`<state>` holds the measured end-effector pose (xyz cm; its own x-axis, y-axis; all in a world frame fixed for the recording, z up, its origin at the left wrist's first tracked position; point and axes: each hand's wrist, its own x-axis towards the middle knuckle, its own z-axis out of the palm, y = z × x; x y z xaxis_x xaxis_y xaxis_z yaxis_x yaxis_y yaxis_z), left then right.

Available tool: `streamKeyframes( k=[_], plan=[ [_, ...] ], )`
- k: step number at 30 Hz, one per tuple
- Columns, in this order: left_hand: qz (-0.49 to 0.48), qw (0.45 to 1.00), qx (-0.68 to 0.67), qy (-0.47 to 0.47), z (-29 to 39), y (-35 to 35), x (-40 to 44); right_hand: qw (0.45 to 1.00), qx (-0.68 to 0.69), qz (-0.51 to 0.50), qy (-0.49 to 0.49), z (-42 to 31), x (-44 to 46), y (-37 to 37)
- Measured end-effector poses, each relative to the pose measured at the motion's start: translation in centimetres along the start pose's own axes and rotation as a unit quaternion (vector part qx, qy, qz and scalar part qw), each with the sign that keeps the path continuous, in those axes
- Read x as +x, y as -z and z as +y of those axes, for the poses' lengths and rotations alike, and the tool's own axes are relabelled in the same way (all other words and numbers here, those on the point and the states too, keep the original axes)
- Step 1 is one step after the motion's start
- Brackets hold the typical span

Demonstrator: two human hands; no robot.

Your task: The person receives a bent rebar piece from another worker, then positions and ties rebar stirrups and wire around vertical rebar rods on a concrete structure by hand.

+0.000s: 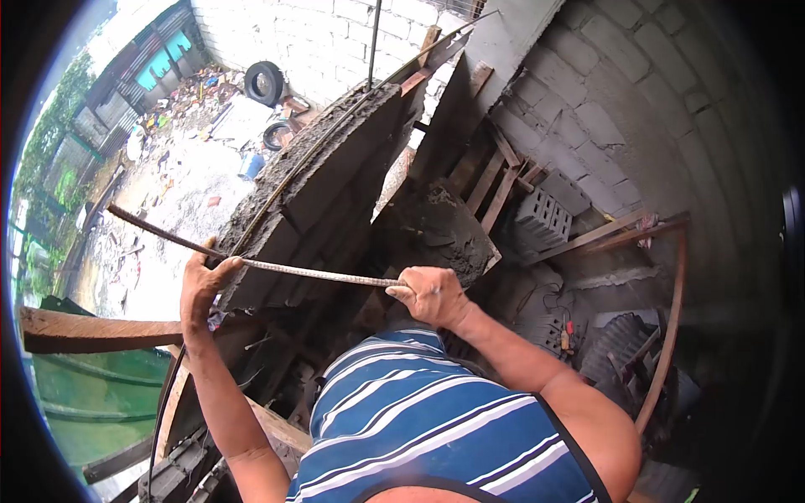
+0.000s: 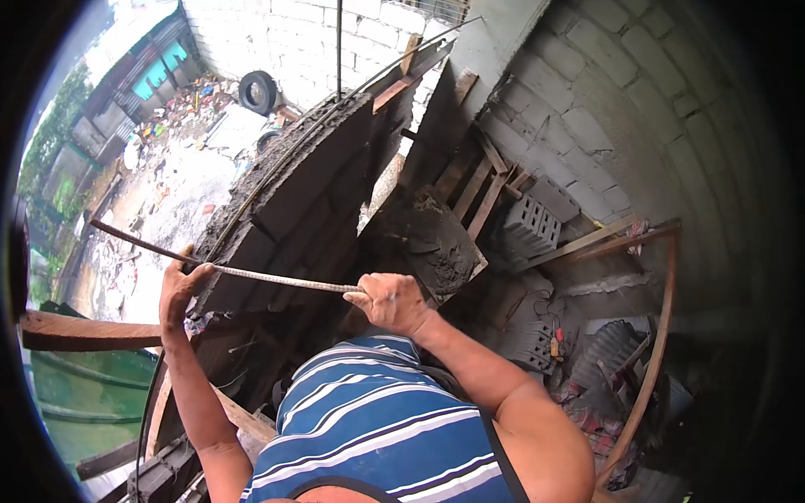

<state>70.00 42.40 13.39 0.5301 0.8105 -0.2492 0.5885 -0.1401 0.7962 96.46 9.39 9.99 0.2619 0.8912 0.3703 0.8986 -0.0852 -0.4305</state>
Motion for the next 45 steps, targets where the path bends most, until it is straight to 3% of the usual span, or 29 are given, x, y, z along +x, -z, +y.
streamKeyframes(
  k=[9, 14, 18, 19, 22, 24, 29, 32, 34, 37, 38, 39, 41, 42, 43, 44, 45],
  plan=[
    [-0.003, 0.999, -0.037, -0.031, -1.5, 0.2, 0.3, 0.992, -0.069, -0.034, 0.099, -4.2, 8.0, 10.1],
    [0.004, 0.999, -0.037, -0.039, -1.8, 0.0, 0.6, 0.979, -0.133, -0.058, 0.141, -4.4, 12.9, 11.6],
    [0.005, 0.999, 0.024, -0.021, -1.1, 0.3, 0.4, 0.991, -0.089, -0.065, 0.073, -1.5, 11.8, 8.8],
    [0.037, 0.996, 0.038, -0.065, -1.0, 0.0, 0.1, 0.994, -0.074, -0.066, 0.055, -1.1, 11.0, 7.9],
    [0.02, 0.999, 0.042, -0.026, -0.8, 0.4, 0.2, 0.999, 0.002, -0.05, 0.017, 1.9, 7.3, 3.7],
    [0.051, 0.996, 0.062, -0.043, -1.2, 0.3, 0.3, 0.992, 0.077, -0.081, -0.059, 2.0, 5.9, 2.6],
    [0.033, 0.998, 0.051, -0.03, -1.8, 0.6, 0.4, 0.968, 0.165, -0.148, -0.115, 3.1, 3.6, 0.0],
    [0.025, 0.997, 0.061, -0.035, -0.1, 0.4, -0.6, 0.955, 0.226, -0.132, -0.139, 3.1, 1.8, -2.2],
    [0.048, 0.983, 0.151, -0.088, -0.2, 0.2, -0.8, 0.944, 0.233, -0.16, -0.169, 2.9, 1.1, -2.7],
    [0.115, 0.966, 0.204, -0.112, -0.7, -1.1, -1.0, 0.965, 0.222, -0.092, -0.107, 3.1, 0.3, -3.2],
    [0.126, 0.963, 0.213, -0.106, -0.1, -1.5, -1.4, 0.966, 0.21, -0.084, -0.125, 2.4, 0.9, -1.7],
    [0.135, 0.959, 0.225, -0.103, -0.4, -2.0, -1.1, 0.989, 0.137, -0.049, -0.023, 3.9, 1.3, -1.1],
    [0.188, 0.95, 0.23, -0.095, -0.9, -2.6, -1.6, 0.992, 0.105, 0.061, 0.035, 5.9, 2.5, -0.1],
    [0.223, 0.945, 0.221, -0.096, -0.8, -3.3, -2.2, 0.939, 0.301, 0.037, -0.164, 7.4, 2.0, 0.2],
    [0.297, 0.917, 0.251, -0.093, -2.0, -4.7, -2.1, 0.875, 0.439, 0.04, -0.201, 8.7, 2.6, 0.4],
    [0.365, 0.882, 0.282, -0.095, -3.0, -5.7, -2.1, 0.82, 0.541, -0.018, -0.185, 9.6, 3.7, 1.3],
    [0.413, 0.872, 0.25, -0.084, -1.9, -5.7, -3.7, 0.805, 0.562, -0.042, -0.186, 9.9, 4.1, 1.9]
  ],
)
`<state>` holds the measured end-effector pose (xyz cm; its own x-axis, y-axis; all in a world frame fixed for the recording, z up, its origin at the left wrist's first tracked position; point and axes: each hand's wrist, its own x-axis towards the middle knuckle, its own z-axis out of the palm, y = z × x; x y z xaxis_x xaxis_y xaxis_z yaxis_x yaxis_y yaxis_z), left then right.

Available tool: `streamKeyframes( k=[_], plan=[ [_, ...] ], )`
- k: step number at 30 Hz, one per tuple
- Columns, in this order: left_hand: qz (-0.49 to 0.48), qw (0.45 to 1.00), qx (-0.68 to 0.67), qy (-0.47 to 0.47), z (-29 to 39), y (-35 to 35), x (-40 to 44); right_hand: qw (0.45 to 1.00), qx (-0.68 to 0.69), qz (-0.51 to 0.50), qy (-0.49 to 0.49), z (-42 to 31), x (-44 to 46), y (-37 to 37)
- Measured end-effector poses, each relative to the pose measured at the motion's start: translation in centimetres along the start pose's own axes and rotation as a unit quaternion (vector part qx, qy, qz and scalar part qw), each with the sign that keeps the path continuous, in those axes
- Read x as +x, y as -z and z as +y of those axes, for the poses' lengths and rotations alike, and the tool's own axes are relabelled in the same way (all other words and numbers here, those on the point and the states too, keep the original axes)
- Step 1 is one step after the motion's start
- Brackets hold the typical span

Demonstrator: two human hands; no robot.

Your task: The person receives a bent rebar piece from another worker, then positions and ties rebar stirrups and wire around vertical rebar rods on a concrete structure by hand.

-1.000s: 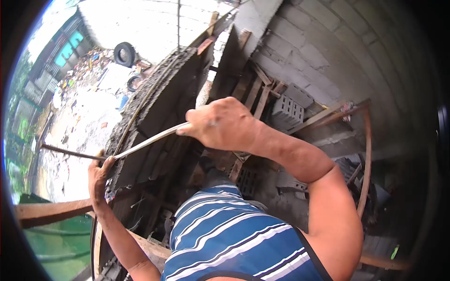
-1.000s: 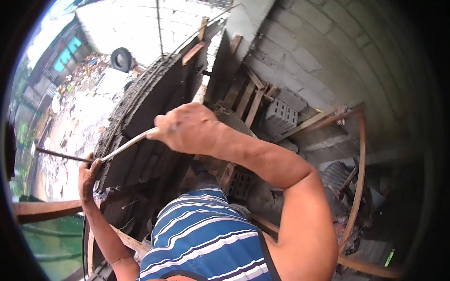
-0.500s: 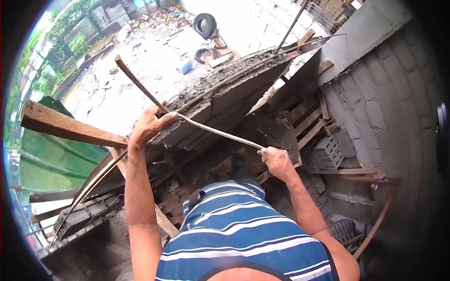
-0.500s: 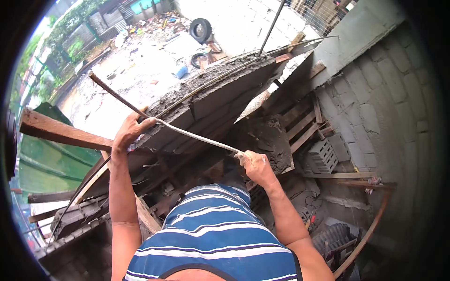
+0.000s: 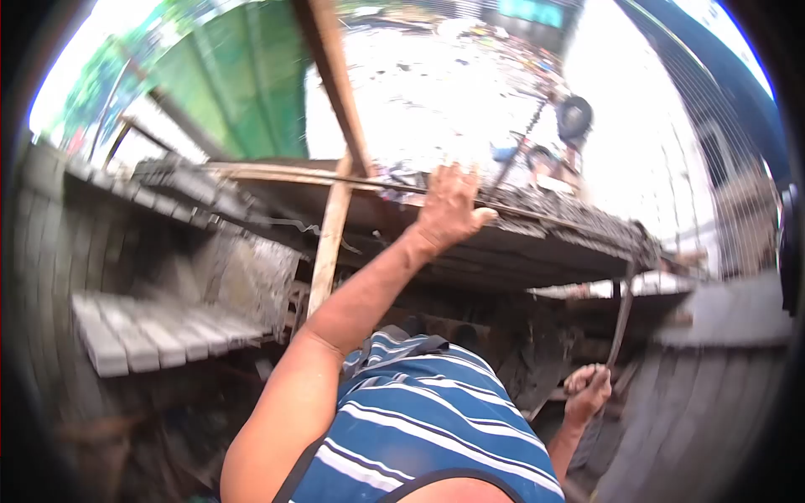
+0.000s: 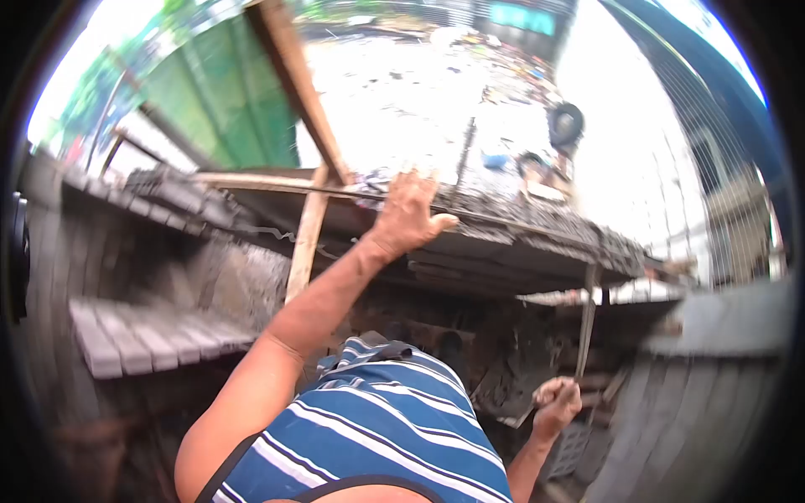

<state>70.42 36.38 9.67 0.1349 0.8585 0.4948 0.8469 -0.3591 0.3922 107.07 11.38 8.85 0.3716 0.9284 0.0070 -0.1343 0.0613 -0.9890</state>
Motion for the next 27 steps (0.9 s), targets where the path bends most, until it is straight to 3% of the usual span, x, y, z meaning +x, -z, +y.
streamKeyframes(
  k=[3, 4, 7, 9, 11, 13, 15, 17, 18, 19, 20, 22, 26, 27],
  plan=[
    [0.096, 0.989, -0.097, 0.049, 2.8, 4.6, -3.6, 0.996, -0.029, -0.089, 0.003, -1.0, 0.9, -0.2],
    [0.062, 0.982, -0.167, 0.068, 3.1, 5.2, -5.6, 0.991, -0.032, -0.13, -0.02, -0.9, 1.3, -0.5],
    [-0.229, 0.924, -0.294, 0.081, 5.3, 7.9, -11.2, 0.974, -0.064, -0.211, -0.054, -0.6, 3.4, -3.5],
    [-0.335, 0.849, -0.399, 0.087, 8.1, 11.5, -12.6, 0.935, -0.184, -0.294, -0.073, -0.2, 5.9, -5.8],
    [-0.27, 0.785, -0.538, 0.148, 11.6, 15.8, -12.7, 0.845, -0.351, -0.402, 0.02, -3.0, 7.3, -10.7],
    [-0.049, 0.916, -0.398, 0.025, 12.8, 15.3, -13.5, 0.773, -0.368, -0.501, 0.126, -2.7, 8.3, -13.7],
    [-0.051, 0.978, -0.193, 0.058, 13.5, 15.4, -13.8, 0.746, -0.35, -0.56, 0.092, -3.8, 7.6, -17.4],
    [-0.034, 0.987, -0.124, 0.097, 13.6, 10.7, -17.5, 0.696, -0.329, -0.628, 0.117, -3.3, 7.0, -19.8],
    [-0.114, 0.967, -0.157, 0.168, 13.8, 10.6, -17.9, 0.643, -0.395, -0.649, 0.092, -4.5, 6.4, -21.4],
    [-0.192, 0.933, -0.195, 0.235, 13.9, 10.5, -18.3, 0.639, -0.355, -0.677, 0.087, -4.6, 5.7, -22.6],
    [-0.107, 0.944, -0.16, 0.266, 13.8, 9.4, -19.7, 0.629, -0.315, -0.705, 0.084, -4.6, 5.1, -23.5],
    [-0.064, 0.931, -0.196, 0.302, 13.6, 12.0, -21.4, 0.603, -0.263, -0.749, 0.077, -4.5, 5.0, -24.9],
    [0.07, 0.882, -0.255, 0.391, 12.5, 18.6, -27.5, 0.699, -0.205, -0.678, 0.099, -6.7, 7.1, -26.7],
    [0.103, 0.91, -0.155, 0.37, 12.3, 20.8, -29.1, 0.722, -0.208, -0.654, 0.083, -7.1, 8.5, -26.6]
  ],
)
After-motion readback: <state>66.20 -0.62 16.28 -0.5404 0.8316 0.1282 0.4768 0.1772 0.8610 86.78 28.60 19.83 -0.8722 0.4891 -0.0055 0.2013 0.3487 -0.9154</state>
